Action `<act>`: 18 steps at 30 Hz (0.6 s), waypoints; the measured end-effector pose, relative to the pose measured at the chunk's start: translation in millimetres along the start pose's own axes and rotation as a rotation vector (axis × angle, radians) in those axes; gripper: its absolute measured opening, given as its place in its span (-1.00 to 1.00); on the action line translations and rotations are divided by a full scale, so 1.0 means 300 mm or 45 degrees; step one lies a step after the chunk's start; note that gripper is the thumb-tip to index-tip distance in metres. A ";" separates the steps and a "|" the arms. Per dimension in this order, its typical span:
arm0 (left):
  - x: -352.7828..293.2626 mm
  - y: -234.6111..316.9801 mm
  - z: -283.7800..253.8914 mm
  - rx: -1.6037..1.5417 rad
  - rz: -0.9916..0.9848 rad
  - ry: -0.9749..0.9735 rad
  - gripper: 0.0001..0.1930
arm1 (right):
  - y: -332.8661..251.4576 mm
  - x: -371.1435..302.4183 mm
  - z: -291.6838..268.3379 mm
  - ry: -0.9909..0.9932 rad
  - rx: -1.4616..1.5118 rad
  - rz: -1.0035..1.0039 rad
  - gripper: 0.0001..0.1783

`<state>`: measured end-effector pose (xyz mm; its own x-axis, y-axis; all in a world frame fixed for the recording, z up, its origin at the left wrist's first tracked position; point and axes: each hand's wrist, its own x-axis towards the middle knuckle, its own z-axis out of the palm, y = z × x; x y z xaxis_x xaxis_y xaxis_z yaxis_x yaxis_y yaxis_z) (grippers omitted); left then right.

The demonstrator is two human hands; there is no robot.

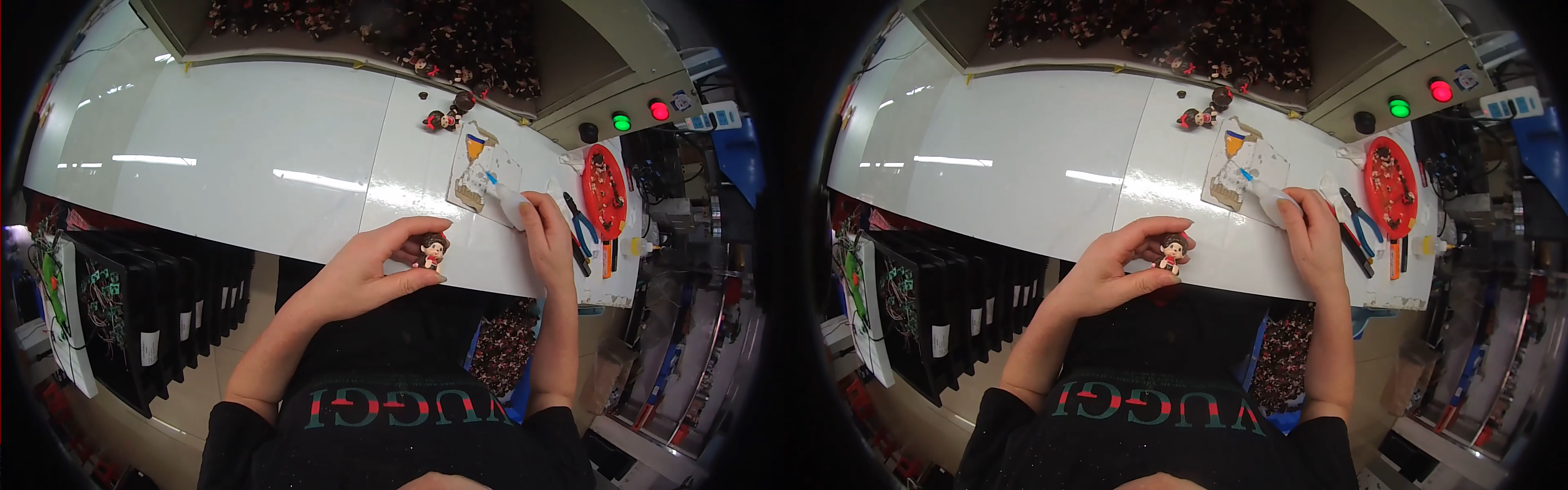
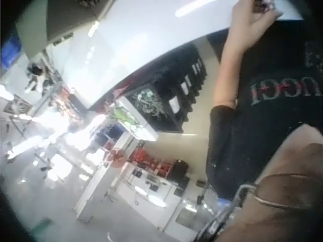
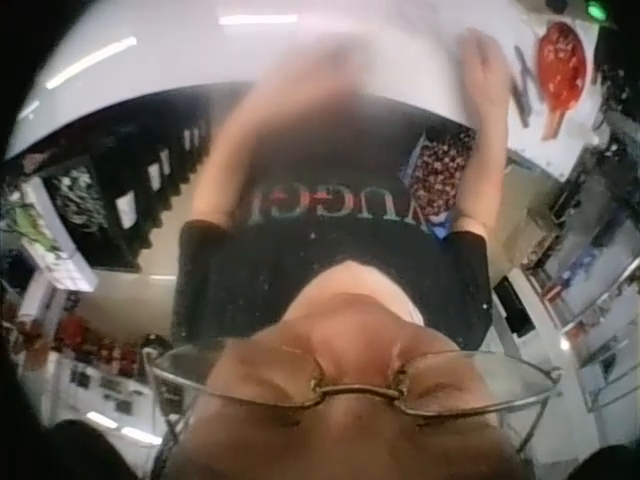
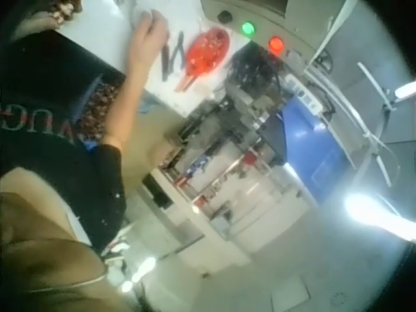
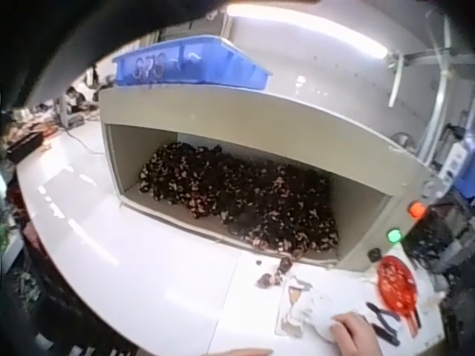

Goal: The person takes figurine parts from an oven compartment, applies adhesive using a squeeze bottle, and attaches small accessory pieces onto the figurines by hand.

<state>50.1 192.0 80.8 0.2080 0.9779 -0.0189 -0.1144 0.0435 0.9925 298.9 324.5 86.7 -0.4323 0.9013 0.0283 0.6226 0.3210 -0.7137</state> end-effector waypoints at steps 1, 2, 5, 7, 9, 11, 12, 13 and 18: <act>-0.001 -0.001 0.001 0.005 0.008 0.020 -0.46 | 0.001 0.007 0.003 0.002 0.007 0.003 -0.79; 0.003 0.000 0.001 0.011 0.000 0.016 -0.46 | -0.005 0.012 0.004 0.060 -0.106 -0.091 -0.78; 0.008 -0.011 0.016 -0.053 -0.014 0.030 -0.43 | -0.038 -0.005 -0.001 0.241 -0.319 -0.145 -0.73; 0.017 -0.031 0.034 -0.146 0.015 0.129 -0.42 | -0.082 -0.033 -0.008 0.320 -0.340 -0.097 -0.70; 0.018 -0.040 0.041 -0.129 0.000 0.145 -0.45 | -0.113 -0.077 0.000 0.230 -0.343 -0.516 -0.55; 0.033 -0.053 0.050 -0.121 -0.007 0.120 -0.48 | -0.163 -0.127 0.074 -0.026 0.019 -0.493 -0.41; 0.036 -0.057 0.054 -0.081 0.037 0.144 -0.51 | -0.167 -0.126 0.114 -0.016 0.030 -0.478 -0.41; 0.041 -0.053 0.063 -0.041 0.084 0.164 -0.53 | -0.160 -0.125 0.151 -0.034 0.154 -0.510 -0.39; 0.066 -0.047 0.086 0.109 0.070 0.143 -0.53 | -0.130 -0.118 0.220 0.046 0.425 -0.424 -0.42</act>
<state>81.0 205.5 69.5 0.0929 0.9953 0.0273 -0.0387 -0.0237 0.9990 247.0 260.9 67.2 -0.5459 0.7769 0.3138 0.2081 0.4885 -0.8474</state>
